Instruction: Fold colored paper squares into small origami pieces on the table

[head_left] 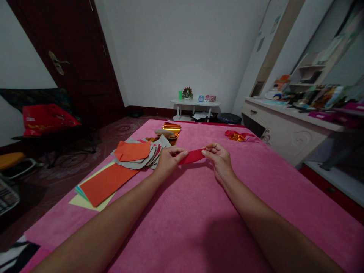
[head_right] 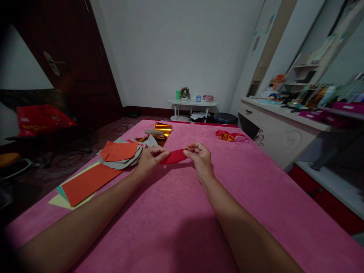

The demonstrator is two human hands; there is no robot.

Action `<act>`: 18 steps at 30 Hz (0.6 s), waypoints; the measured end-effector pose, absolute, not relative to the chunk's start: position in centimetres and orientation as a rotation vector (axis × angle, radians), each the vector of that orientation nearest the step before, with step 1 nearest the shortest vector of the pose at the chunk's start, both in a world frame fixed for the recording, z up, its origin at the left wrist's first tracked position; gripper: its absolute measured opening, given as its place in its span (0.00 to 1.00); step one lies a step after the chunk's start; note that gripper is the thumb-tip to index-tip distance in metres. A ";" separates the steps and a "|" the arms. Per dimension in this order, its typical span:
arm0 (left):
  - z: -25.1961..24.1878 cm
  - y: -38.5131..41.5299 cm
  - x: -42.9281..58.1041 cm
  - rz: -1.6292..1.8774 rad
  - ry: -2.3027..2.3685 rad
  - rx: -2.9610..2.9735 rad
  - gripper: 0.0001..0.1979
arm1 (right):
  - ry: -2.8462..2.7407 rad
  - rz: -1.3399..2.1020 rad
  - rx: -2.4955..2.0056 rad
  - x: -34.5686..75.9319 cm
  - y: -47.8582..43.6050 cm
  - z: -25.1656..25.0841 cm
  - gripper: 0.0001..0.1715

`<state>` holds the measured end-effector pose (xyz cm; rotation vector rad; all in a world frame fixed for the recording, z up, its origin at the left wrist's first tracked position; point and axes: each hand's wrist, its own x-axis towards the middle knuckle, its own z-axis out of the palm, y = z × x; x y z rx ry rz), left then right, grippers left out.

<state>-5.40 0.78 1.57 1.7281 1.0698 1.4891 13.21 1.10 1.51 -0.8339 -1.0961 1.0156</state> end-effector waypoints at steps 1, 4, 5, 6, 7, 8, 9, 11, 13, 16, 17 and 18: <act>1.7 0.7 -5.5 1.495 1.082 1.789 0.08 | -1.138 1.008 -0.845 13.3 1.1 1.6 0.17; 2.1 0.5 -5.6 1.518 1.115 1.947 0.08 | -1.347 0.939 -0.915 13.4 1.1 2.1 0.14; 2.2 0.4 -5.6 1.518 1.122 1.999 0.08 | -1.441 0.886 -0.951 13.4 1.1 2.2 0.12; 2.3 0.3 -5.6 1.511 1.127 2.049 0.08 | -1.539 0.818 -0.986 13.4 1.1 2.4 0.09; 2.3 0.2 -5.5 1.497 1.131 2.098 0.08 | -1.638 0.739 -1.014 13.4 1.0 2.5 0.05; 2.4 0.0 -5.4 1.479 1.136 2.144 0.08 | -1.733 0.657 -1.030 13.3 0.9 2.7 0.03; 2.4 -0.1 -5.2 1.461 1.141 2.187 0.08 | -1.820 0.573 -1.035 13.1 0.7 2.9 0.04; 2.5 -0.3 -4.9 1.433 1.146 2.264 0.07 | -1.971 0.401 -1.033 12.9 0.3 3.4 0.07; 2.5 -0.5 -4.7 1.423 1.146 2.318 0.07 | -2.097 0.218 -1.037 12.6 -0.3 4.0 0.08; 2.5 -0.6 -4.6 1.419 1.150 2.361 0.08 | -2.219 -0.019 -1.064 12.3 -1.0 4.7 0.08; 2.5 -0.6 -4.6 1.416 1.160 2.371 0.08 | -2.242 -0.077 -1.074 12.2 -1.1 4.8 0.08; 2.6 -0.6 -4.6 1.414 1.175 2.382 0.08 | -2.257 -0.127 -1.084 12.2 -1.2 4.9 0.08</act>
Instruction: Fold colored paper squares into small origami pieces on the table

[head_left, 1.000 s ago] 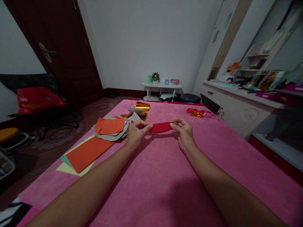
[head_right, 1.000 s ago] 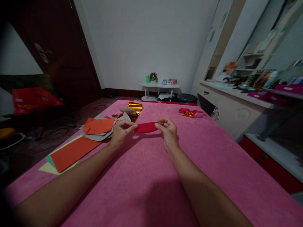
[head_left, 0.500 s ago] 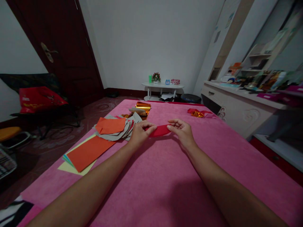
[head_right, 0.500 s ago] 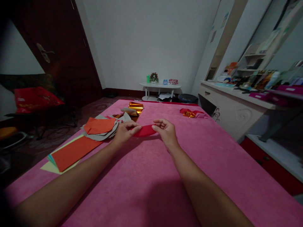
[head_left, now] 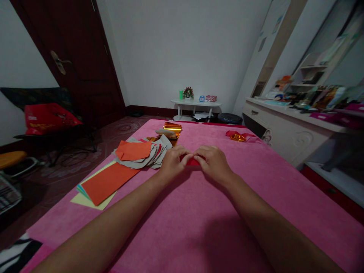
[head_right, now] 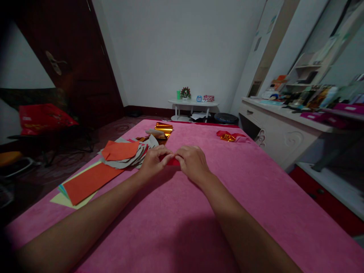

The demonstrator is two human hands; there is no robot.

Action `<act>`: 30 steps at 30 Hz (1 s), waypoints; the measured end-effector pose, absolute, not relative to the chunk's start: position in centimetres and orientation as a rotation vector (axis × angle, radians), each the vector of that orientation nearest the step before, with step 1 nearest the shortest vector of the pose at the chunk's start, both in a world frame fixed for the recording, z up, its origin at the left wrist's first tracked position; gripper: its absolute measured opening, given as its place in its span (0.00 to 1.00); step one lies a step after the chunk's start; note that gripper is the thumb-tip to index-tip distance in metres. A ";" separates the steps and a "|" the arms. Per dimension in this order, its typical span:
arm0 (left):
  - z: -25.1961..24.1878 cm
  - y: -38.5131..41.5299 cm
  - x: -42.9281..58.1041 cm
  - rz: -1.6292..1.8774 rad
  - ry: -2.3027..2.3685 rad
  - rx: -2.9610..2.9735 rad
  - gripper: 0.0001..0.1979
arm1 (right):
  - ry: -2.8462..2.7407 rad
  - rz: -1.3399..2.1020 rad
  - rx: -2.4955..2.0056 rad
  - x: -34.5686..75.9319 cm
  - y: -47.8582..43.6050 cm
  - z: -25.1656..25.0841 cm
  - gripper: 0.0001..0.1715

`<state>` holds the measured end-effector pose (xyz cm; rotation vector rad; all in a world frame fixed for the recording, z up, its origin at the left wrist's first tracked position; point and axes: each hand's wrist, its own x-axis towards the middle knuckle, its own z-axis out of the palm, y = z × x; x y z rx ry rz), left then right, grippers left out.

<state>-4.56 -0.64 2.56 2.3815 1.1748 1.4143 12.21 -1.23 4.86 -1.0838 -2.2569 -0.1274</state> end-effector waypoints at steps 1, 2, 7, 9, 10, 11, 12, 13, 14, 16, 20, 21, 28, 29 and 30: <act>2.6 -0.7 -4.6 1.412 1.193 2.391 0.09 | -2.269 -0.167 -1.090 12.2 -1.3 4.8 0.08; 2.6 -0.6 -4.6 1.410 1.215 2.397 0.09 | -2.278 -0.196 -1.091 12.3 -1.2 4.8 0.08; 2.8 -0.3 -5.2 1.457 1.297 2.369 0.08 | -2.249 -0.240 -1.088 13.3 -0.3 4.5 0.05; 2.9 -0.1 -5.4 1.462 1.296 2.358 0.08 | -2.236 -0.249 -1.099 13.9 0.1 4.4 0.04; 2.9 -0.1 -5.5 1.455 1.293 2.361 0.08 | -2.231 -0.251 -1.106 14.1 0.3 4.4 0.04; 3.0 0.0 -5.6 1.449 1.294 2.366 0.08 | -2.227 -0.249 -1.115 14.4 0.5 4.4 0.05; 3.0 0.1 -5.6 1.437 1.300 2.376 0.08 | -2.222 -0.243 -1.124 14.5 0.6 4.3 0.05; 3.0 0.2 -5.7 1.417 1.312 2.391 0.08 | -2.218 -0.235 -1.136 14.6 0.6 4.3 0.05; 3.0 0.2 -5.7 1.392 1.328 2.410 0.08 | -2.217 -0.225 -1.149 14.6 0.7 4.3 0.06; 3.0 0.3 -5.8 1.339 1.362 2.453 0.07 | -2.223 -0.199 -1.173 14.4 0.6 4.2 0.06; 2.9 0.3 -5.9 1.286 1.410 2.491 0.06 | -2.223 -0.113 -1.187 13.8 0.3 4.3 0.03; 2.9 0.2 -5.9 1.279 1.422 2.492 0.06 | -2.225 -0.091 -1.179 13.7 0.2 4.4 0.03; 2.9 -0.6 -5.2 1.103 1.446 2.714 0.08 | -2.243 -0.061 -1.163 12.6 -0.9 4.5 0.07; 2.9 -0.8 -5.1 1.069 1.438 2.768 0.07 | -2.249 -0.060 -1.159 12.4 -1.0 4.5 0.07; 2.9 -0.9 -5.0 1.044 1.431 2.810 0.07 | -2.251 -0.053 -1.154 12.2 -1.1 4.5 0.07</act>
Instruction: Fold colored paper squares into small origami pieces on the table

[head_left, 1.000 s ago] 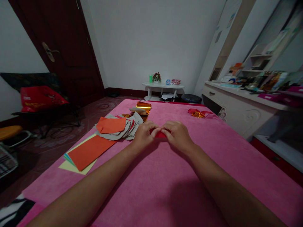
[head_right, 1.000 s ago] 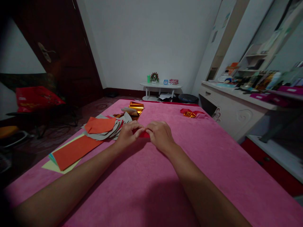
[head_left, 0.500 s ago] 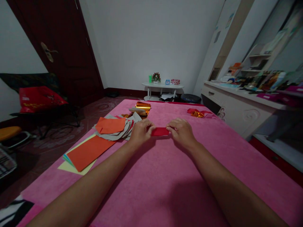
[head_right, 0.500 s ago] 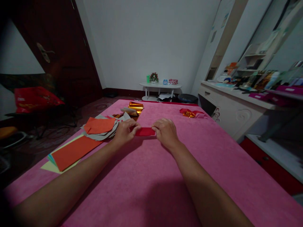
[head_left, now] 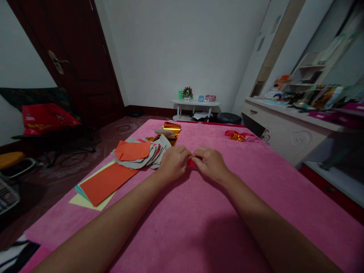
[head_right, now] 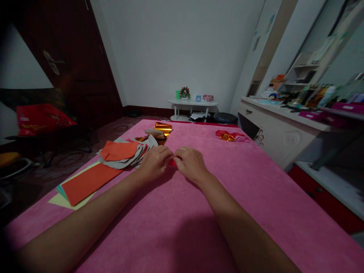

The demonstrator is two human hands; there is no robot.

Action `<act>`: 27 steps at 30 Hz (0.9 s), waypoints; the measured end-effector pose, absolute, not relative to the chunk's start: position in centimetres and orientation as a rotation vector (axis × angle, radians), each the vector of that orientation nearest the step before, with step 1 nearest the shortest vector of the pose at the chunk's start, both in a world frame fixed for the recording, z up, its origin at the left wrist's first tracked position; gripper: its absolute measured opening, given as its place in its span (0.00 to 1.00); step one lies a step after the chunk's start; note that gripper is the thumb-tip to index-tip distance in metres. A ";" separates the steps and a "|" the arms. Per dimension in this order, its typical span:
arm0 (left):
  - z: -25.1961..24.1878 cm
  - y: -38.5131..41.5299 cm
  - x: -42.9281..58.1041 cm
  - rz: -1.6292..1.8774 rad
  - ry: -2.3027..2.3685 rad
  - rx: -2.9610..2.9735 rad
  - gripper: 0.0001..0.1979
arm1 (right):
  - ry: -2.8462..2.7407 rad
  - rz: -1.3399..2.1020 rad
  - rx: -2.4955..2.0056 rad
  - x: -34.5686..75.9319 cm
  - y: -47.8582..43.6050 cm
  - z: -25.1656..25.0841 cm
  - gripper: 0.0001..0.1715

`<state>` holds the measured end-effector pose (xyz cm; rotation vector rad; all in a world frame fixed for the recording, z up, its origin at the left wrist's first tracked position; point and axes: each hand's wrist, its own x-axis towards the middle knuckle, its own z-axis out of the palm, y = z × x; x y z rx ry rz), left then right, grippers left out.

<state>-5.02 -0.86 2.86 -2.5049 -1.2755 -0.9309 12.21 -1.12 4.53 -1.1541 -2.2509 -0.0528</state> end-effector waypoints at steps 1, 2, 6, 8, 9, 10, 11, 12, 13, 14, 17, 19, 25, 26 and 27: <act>2.9 -1.0 -5.0 -0.908 -1.255 -2.501 0.07 | -2.247 -0.040 -1.146 12.1 -1.2 4.5 0.07; 2.9 -1.0 -5.0 -0.897 -1.239 -2.494 0.07 | -2.241 -0.021 -1.133 12.0 -1.2 4.5 0.07; 3.3 -1.2 -5.3 -0.887 -1.151 -2.498 0.09 | -2.229 0.070 -1.053 12.2 -1.0 4.6 0.08; 3.5 -1.1 -5.6 -0.886 -1.108 -2.504 0.10 | -2.227 0.097 -1.029 12.7 -0.7 4.7 0.09; 3.6 -1.0 -5.8 -0.896 -1.094 -2.504 0.10 | -2.221 0.108 -1.026 13.0 -0.6 4.8 0.09; 3.6 -0.8 -6.0 -0.913 -1.087 -2.500 0.10 | -2.214 0.117 -1.027 13.4 -0.4 4.9 0.09; 3.6 -0.5 -6.3 -0.935 -1.087 -2.494 0.10 | -2.207 0.126 -1.031 13.8 -0.1 5.0 0.09; 3.6 -0.2 -6.6 -0.960 -1.091 -2.487 0.09 | -2.201 0.135 -1.034 14.2 0.1 5.2 0.09; 3.5 0.1 -7.0 -0.987 -1.099 -2.477 0.09 | -2.193 0.144 -1.036 14.6 0.3 5.3 0.09; 3.4 0.4 -7.3 -1.013 -1.105 -2.469 0.09 | -2.183 0.151 -1.038 14.9 0.5 5.4 0.09; 3.2 1.1 -7.9 -1.073 -1.110 -2.459 0.08 | -2.177 0.166 -1.038 15.6 0.9 5.6 0.09; 3.1 1.2 -7.9 -1.108 -1.119 -2.459 0.08 | -2.191 0.168 -1.046 15.7 0.9 5.7 0.09; 3.4 -0.1 -6.3 -1.148 -1.120 -2.510 0.08 | -2.247 0.139 -1.128 14.5 0.3 5.5 0.08; 3.4 -0.3 -6.1 -1.126 -1.109 -2.521 0.08 | -2.255 0.138 -1.121 14.2 0.1 5.4 0.09; 3.5 -0.5 -5.9 -1.104 -1.100 -2.529 0.08 | -2.264 0.139 -1.110 14.0 0.0 5.4 0.09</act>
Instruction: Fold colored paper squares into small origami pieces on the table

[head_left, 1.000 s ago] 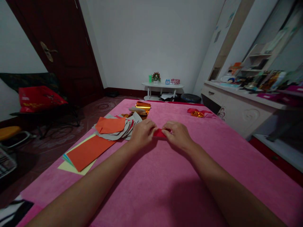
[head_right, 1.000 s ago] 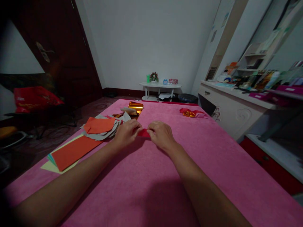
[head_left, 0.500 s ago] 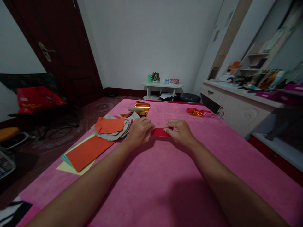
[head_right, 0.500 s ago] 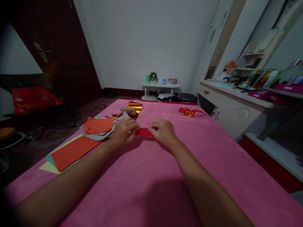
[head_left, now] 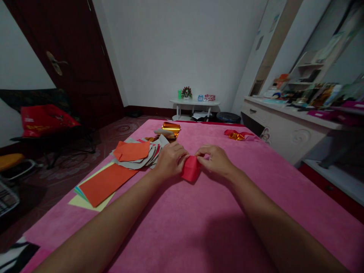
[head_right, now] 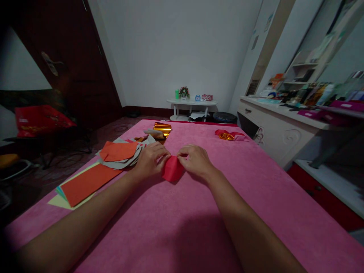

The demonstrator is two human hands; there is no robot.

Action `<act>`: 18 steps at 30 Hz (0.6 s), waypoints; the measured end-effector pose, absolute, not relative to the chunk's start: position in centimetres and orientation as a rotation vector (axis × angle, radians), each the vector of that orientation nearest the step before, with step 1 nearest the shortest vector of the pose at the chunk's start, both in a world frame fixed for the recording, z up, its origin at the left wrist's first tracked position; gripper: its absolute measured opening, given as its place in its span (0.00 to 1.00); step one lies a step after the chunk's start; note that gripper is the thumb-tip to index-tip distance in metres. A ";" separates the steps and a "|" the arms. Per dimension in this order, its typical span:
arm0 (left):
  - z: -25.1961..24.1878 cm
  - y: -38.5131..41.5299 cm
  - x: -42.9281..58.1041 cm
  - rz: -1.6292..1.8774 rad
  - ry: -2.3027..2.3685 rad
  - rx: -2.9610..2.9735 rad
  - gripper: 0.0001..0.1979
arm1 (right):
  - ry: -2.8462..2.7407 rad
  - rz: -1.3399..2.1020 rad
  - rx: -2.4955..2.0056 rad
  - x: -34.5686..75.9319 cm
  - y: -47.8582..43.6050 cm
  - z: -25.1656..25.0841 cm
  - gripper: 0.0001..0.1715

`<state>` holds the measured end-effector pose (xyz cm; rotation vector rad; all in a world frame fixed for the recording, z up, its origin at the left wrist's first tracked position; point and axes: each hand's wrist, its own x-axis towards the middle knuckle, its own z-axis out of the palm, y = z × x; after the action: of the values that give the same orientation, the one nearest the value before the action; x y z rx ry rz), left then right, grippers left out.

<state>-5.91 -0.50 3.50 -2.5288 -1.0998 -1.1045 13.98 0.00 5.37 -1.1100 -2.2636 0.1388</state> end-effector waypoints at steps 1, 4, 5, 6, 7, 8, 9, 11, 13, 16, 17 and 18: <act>3.5 -0.6 -5.8 -1.084 -1.097 -2.531 0.08 | -2.270 0.143 -1.098 13.8 -0.1 5.3 0.10; 3.6 -0.7 -5.9 -1.053 -1.099 -2.514 0.09 | -2.258 0.197 -1.056 13.6 -0.1 5.3 0.12; 3.6 -0.7 -6.0 -1.045 -1.100 -2.508 0.10 | -2.238 0.232 -1.040 13.6 0.0 5.3 0.13; 3.6 -0.7 -6.1 -1.034 -1.099 -2.505 0.10 | -2.210 0.274 -1.023 13.7 0.0 5.3 0.13; 3.6 -0.6 -6.2 -1.022 -1.094 -2.502 0.11 | -2.180 0.319 -1.011 13.7 0.1 5.3 0.14; 3.6 -0.6 -6.2 -1.006 -1.085 -2.501 0.11 | -2.153 0.363 -1.003 13.7 0.1 5.2 0.16; 3.6 -0.6 -6.2 -0.984 -1.078 -2.498 0.11 | -2.135 0.404 -1.000 13.7 0.1 5.1 0.17; 3.5 -0.7 -6.1 -0.939 -1.065 -2.488 0.12 | -2.128 0.460 -1.022 13.6 0.0 4.8 0.15; 3.5 -0.9 -5.9 -0.905 -1.050 -2.482 0.11 | -2.152 0.476 -1.066 13.4 0.0 4.5 0.10; 3.6 -1.0 -5.7 -0.898 -1.030 -2.485 0.10 | -2.165 0.448 -1.119 13.0 -0.2 4.2 0.08; 3.7 -1.0 -5.7 -0.908 -1.022 -2.485 0.10 | -2.167 0.433 -1.118 13.0 -0.2 4.3 0.08; 3.8 -1.0 -5.8 -0.923 -1.016 -2.482 0.10 | -2.168 0.414 -1.111 12.9 -0.2 4.4 0.08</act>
<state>-5.83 -0.96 3.77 -2.4818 -1.0157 -0.9234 12.90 -0.19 4.40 -1.1110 -2.1675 0.4139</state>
